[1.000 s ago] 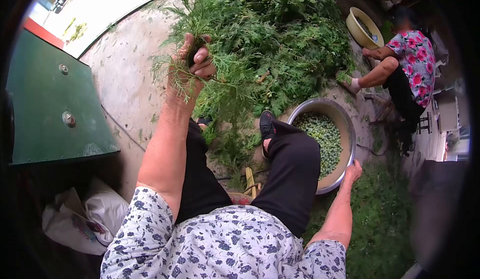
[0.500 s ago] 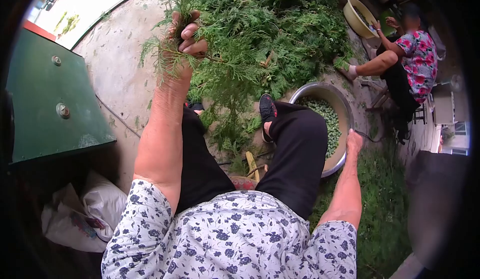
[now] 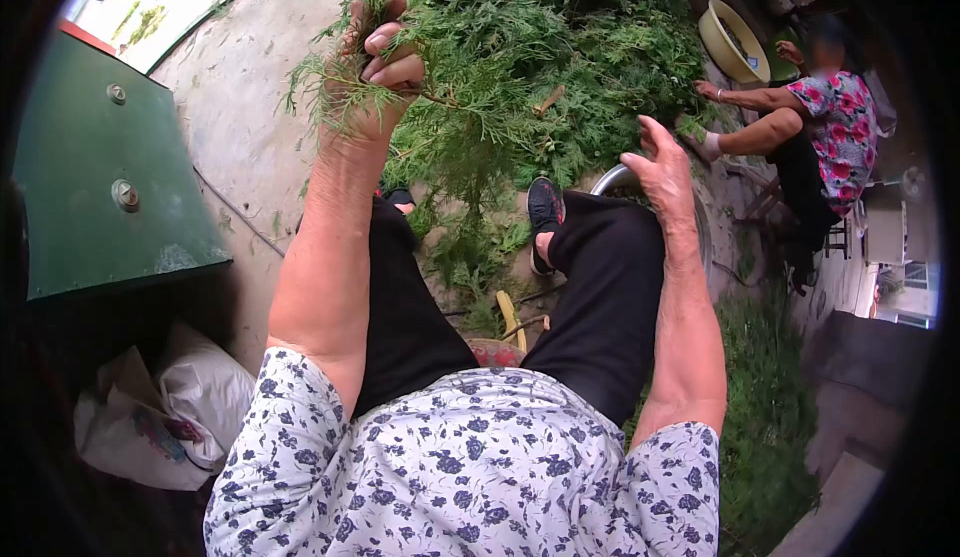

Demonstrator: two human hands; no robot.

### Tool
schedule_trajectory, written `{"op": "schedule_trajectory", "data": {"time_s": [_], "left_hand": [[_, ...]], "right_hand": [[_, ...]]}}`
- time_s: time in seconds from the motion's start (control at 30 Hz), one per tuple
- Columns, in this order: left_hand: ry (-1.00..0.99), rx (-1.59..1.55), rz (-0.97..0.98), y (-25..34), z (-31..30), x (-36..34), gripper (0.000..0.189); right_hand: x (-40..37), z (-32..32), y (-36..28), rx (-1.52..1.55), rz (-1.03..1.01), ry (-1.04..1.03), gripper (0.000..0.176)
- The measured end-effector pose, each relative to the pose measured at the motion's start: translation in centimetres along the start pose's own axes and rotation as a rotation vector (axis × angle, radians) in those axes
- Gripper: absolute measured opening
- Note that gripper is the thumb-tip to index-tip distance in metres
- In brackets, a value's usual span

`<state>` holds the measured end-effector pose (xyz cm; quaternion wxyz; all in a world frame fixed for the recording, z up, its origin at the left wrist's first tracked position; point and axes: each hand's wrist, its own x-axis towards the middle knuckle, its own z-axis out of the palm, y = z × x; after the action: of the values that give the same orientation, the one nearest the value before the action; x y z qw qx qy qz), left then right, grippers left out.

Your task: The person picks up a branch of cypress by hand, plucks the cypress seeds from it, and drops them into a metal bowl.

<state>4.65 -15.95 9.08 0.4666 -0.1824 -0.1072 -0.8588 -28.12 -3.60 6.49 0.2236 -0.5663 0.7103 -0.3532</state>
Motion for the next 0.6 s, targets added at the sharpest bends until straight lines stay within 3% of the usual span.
{"op": "schedule_trajectory", "data": {"time_s": [0.07,0.13,0.17,0.23,0.33,0.37,0.43,0.5,0.57,0.6], "left_hand": [[0.014,-0.05,0.018,-0.1,0.4,-0.3,0.038],[-0.006,-0.076,0.008,-0.1,0.6,-0.5,0.039],[-0.023,-0.101,-0.004,0.0,0.6,-0.5,0.039],[-0.013,-0.135,-0.001,0.4,0.8,-0.6,0.039],[0.259,-0.009,0.182,1.5,0.7,-0.6,0.036],[0.252,-0.009,0.183,1.8,0.6,-0.6,0.036],[0.522,0.368,0.345,2.2,1.1,-0.7,0.034],[0.588,0.449,0.353,3.4,-0.2,-1.4,0.035],[0.934,0.643,0.302,3.6,0.2,-2.1,0.031],[1.001,0.714,0.289,3.8,0.7,-2.3,0.027]], "right_hand": [[1.7,4.1,-2.7,-0.052,-0.172,-0.106,0.072],[2.6,6.8,-4.5,-0.006,-0.188,-0.257,0.059],[3.4,8.0,-3.2,-0.03,-0.29,-0.277,0.046],[3.1,8.7,-3.9,0.062,-0.06,-0.339,0.037],[2.2,8.6,-3.2,0.264,-0.062,-0.295,0.028],[2.1,8.6,-2.8,0.335,-0.027,-0.299,0.028],[1.9,8.8,-2.9,0.496,0.017,-0.249,0.028],[2.1,8.4,-3.3,0.434,-0.002,-0.19,0.025],[2.1,8.4,-4.4,0.462,-0.011,-0.142,0.023],[2.3,8.6,-4.4,0.477,0.005,-0.102,0.022]]}}
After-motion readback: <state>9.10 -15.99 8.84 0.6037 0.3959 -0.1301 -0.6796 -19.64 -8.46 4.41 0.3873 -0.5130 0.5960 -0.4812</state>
